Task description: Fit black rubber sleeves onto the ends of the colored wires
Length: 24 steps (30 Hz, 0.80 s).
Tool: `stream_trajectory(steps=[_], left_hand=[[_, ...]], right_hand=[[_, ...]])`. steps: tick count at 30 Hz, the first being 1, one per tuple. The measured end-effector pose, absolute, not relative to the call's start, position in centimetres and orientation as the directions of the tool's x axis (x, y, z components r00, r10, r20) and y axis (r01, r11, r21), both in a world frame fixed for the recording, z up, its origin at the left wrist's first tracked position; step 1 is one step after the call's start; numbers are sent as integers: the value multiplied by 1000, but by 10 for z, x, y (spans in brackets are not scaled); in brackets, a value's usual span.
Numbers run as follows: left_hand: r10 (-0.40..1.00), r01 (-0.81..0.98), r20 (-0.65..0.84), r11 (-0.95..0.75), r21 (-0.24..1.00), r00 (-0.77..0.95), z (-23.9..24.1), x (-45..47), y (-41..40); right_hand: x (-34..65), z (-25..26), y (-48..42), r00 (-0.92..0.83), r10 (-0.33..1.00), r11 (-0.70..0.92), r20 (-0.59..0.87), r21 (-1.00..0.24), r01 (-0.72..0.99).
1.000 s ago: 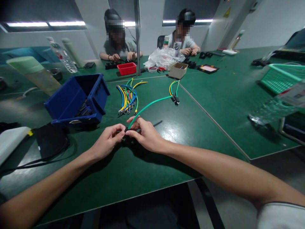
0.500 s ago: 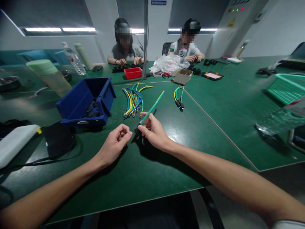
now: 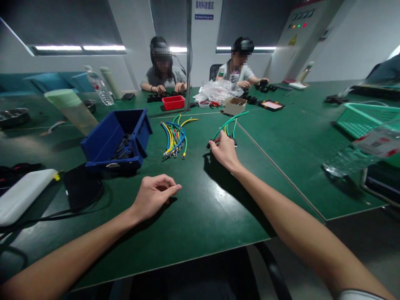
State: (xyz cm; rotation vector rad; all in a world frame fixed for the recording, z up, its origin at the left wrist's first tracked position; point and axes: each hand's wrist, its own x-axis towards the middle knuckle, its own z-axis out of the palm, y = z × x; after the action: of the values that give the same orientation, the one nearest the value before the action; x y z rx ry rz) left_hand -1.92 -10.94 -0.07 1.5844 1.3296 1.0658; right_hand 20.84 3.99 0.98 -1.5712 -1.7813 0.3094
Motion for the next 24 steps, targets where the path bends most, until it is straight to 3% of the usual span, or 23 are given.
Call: stream_trajectory(steps=[3,6,10,16,24], left_hand=[[973,364,198,-227,903,116,-1,-19,-110],[951,415,248,-303,858,183,-1,-20,-110],[906,507,299,-417,754,301,-1,-21,-111],[862,591,272,-494,638,427,-2,-19,-111],[803,673,320,-595,439,502,-3,-16,-112]], right_hand=[[221,16,50,40,922,134,384,-415,900],[233,18,58,113,928,12,355,-331,944],[247,15,68,193,922,-84,335,-314,946],[261,4,80,220,919,-106,329,-331,938],[270,-11,87,150,920,-33,362,-308,951]])
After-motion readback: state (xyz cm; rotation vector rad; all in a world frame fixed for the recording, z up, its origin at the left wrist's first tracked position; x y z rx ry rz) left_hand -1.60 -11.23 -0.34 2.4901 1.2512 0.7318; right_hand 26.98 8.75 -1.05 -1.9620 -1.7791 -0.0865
